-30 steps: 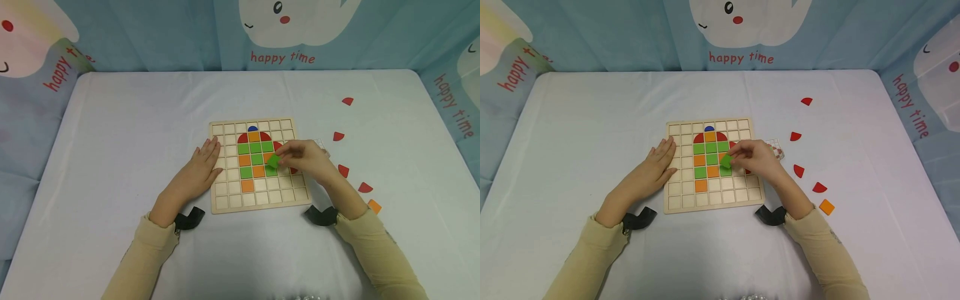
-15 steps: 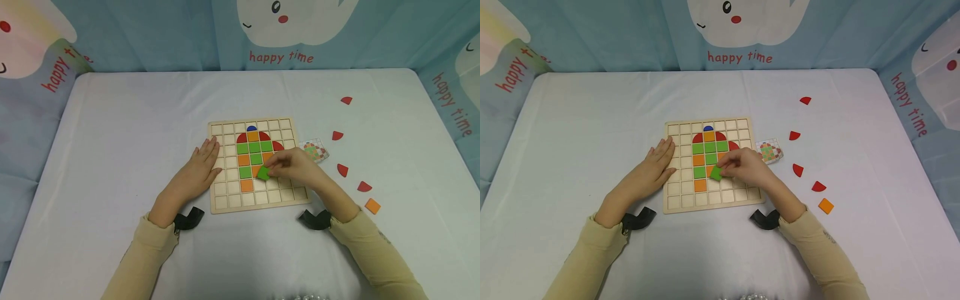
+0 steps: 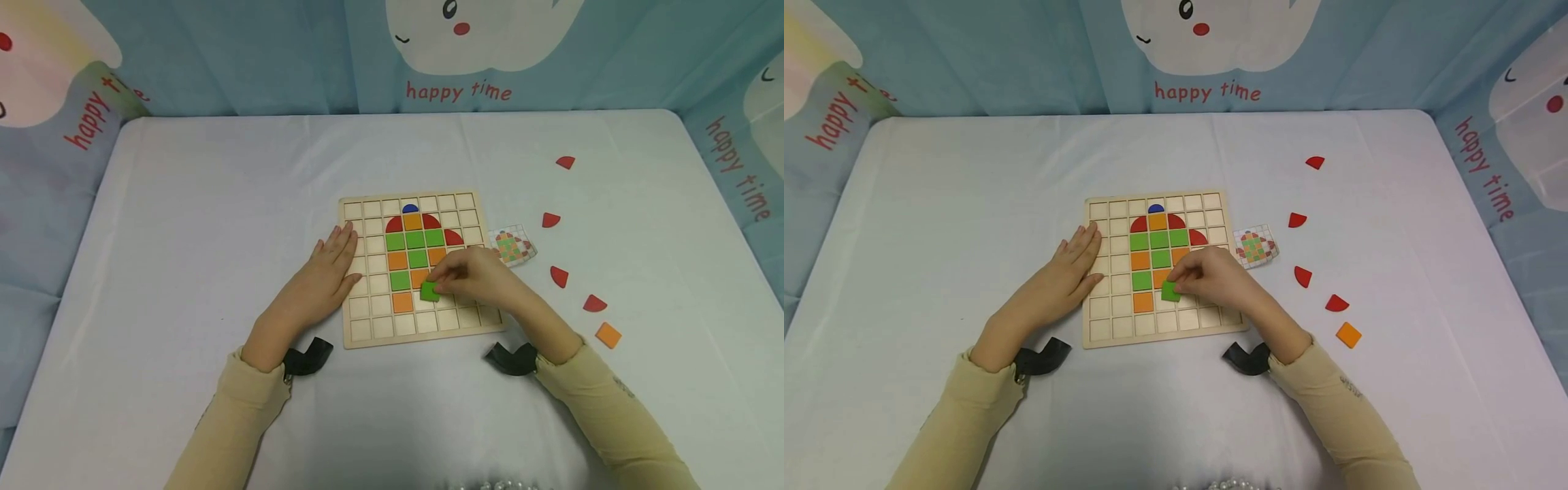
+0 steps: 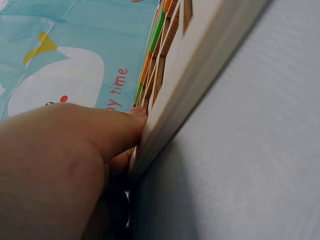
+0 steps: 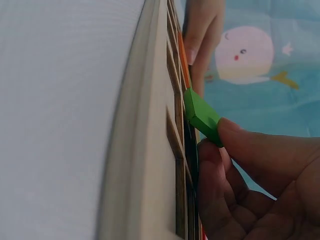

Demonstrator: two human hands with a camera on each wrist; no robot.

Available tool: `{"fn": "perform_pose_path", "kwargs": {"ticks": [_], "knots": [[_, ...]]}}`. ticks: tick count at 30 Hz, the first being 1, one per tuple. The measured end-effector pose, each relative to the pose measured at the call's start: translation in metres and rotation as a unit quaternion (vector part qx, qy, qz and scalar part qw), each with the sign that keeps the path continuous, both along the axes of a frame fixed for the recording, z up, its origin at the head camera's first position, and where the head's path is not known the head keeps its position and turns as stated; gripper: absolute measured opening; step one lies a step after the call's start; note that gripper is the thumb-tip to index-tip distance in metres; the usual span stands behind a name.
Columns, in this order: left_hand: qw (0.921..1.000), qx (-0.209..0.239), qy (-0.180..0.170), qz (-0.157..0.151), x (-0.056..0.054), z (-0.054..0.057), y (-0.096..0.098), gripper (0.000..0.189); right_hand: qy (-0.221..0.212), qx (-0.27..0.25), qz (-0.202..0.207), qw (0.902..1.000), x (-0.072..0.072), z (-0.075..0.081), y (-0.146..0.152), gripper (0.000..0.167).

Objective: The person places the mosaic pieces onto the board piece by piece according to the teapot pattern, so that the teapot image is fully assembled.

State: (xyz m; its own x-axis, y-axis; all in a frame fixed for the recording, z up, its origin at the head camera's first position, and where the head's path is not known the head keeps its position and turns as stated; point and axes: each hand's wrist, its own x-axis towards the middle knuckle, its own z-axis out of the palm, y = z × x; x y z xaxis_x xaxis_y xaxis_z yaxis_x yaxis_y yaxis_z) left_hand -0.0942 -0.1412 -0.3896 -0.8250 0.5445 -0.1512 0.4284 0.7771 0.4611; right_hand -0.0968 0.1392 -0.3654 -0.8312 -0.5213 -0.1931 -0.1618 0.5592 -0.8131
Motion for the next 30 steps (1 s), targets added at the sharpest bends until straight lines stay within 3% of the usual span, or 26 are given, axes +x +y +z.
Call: {"fn": "perform_pose_path", "kwargs": {"ticks": [30], "knots": [[1.0,0.001,-0.003,-0.001,-0.001,0.0001,0.0002,0.064,0.047,-0.016,0.037,0.9981,0.0044,0.0018,-0.0049,0.01]]}}
